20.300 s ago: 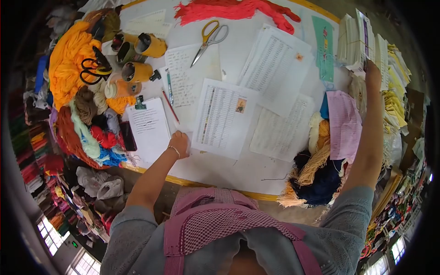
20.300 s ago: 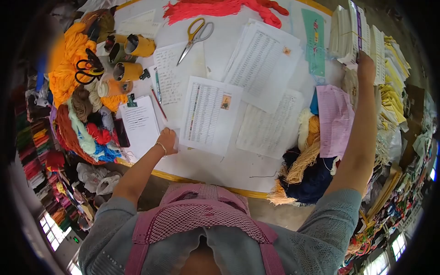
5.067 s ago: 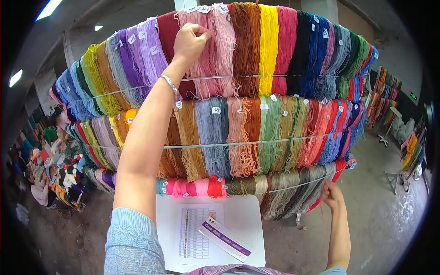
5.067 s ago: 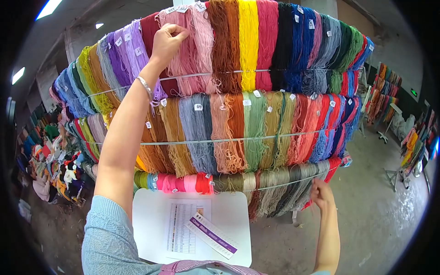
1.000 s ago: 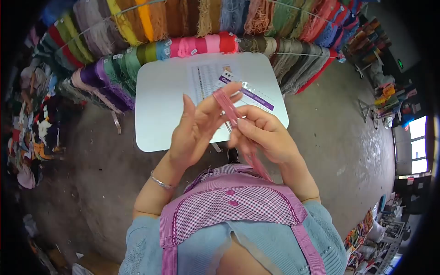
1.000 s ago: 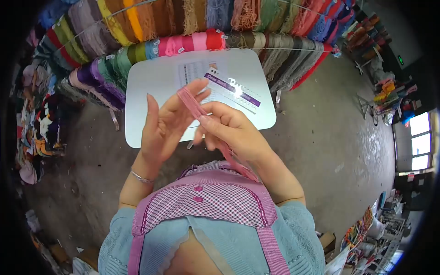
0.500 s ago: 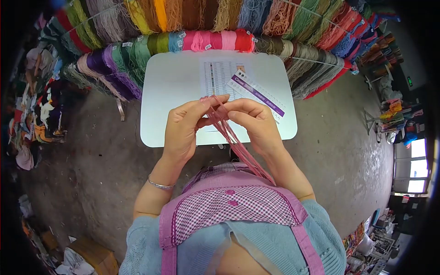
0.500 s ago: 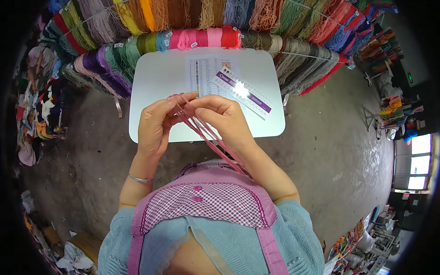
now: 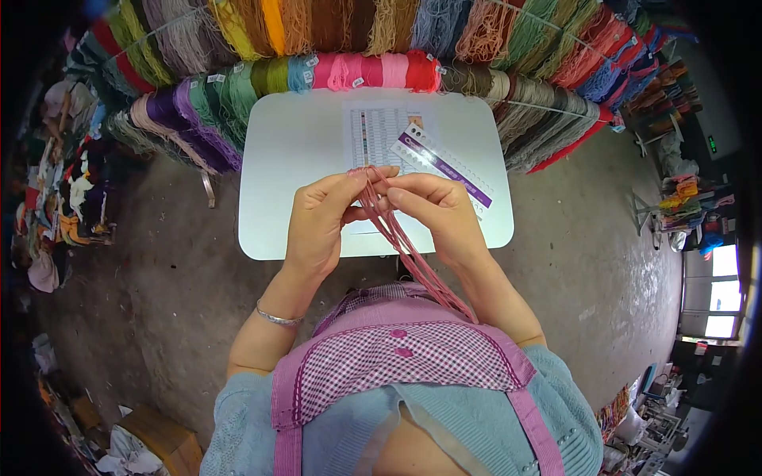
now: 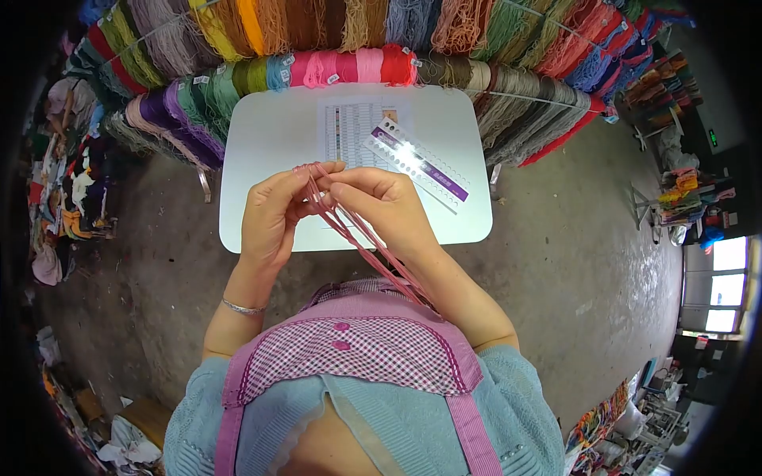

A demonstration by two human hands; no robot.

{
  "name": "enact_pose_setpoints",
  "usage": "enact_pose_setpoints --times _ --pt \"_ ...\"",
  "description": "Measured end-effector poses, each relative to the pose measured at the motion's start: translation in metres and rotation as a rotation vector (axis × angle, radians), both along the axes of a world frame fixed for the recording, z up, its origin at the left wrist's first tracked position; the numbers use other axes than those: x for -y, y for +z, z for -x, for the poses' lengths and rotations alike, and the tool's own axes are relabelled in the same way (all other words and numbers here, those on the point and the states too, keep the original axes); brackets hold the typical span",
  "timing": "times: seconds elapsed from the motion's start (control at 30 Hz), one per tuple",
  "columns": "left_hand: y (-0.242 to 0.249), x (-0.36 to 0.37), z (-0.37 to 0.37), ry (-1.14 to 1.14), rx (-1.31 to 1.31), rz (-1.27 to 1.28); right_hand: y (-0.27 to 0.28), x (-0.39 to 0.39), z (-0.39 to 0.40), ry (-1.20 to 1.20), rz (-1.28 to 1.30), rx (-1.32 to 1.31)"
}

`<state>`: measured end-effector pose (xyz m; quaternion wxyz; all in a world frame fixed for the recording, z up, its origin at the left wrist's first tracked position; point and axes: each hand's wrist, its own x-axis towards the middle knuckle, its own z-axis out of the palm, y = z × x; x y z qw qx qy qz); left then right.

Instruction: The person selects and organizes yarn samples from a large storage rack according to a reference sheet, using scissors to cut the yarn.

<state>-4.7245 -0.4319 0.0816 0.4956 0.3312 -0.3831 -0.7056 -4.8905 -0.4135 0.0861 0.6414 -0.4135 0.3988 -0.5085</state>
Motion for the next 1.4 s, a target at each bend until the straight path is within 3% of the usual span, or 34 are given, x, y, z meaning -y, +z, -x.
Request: enact_pose_setpoints --times 0.13,0.3,0.5,0.63,0.7,0.8,1.03,1.13,1.17,1.27,1.33,1.4 --pt "0.000 -0.002 0.005 0.004 0.023 0.028 0.001 0.001 0.007 0.050 0.018 -0.004" --pt "-0.002 -0.008 0.012 0.011 0.210 0.272 0.004 -0.006 0.008 0.048 -0.010 0.027" --pt "0.000 -0.011 0.013 -0.027 0.016 0.098 0.000 -0.011 0.014 0.003 -0.001 0.000" --pt "-0.004 -0.013 0.016 -0.028 0.018 0.108 0.001 -0.016 0.015 -0.007 0.013 0.002" --pt "-0.004 -0.015 0.020 0.039 0.244 0.303 0.000 -0.016 0.016 -0.015 -0.005 0.034" --pt "0.000 -0.018 0.024 0.041 0.171 0.244 -0.004 -0.015 0.019 -0.025 0.043 -0.124" --pt "0.005 -0.015 0.019 -0.001 -0.092 -0.025 -0.011 -0.010 0.020 -0.123 -0.003 0.249" --pt "0.012 -0.014 0.021 -0.067 -0.151 -0.046 -0.029 -0.003 0.028 0.077 -0.089 0.457" --pt "0.014 -0.014 0.021 -0.116 -0.213 -0.053 -0.018 -0.006 0.025 0.076 -0.090 0.458" --pt "0.013 -0.017 0.024 -0.092 -0.124 -0.005 0.000 -0.011 0.014 0.090 -0.041 0.139" --pt "0.009 -0.018 0.023 -0.102 -0.138 0.038 -0.001 -0.011 0.014 0.080 -0.051 0.139" --pt "0.003 -0.017 0.020 -0.018 0.072 0.131 0.001 -0.011 0.014 0.077 -0.060 0.136"
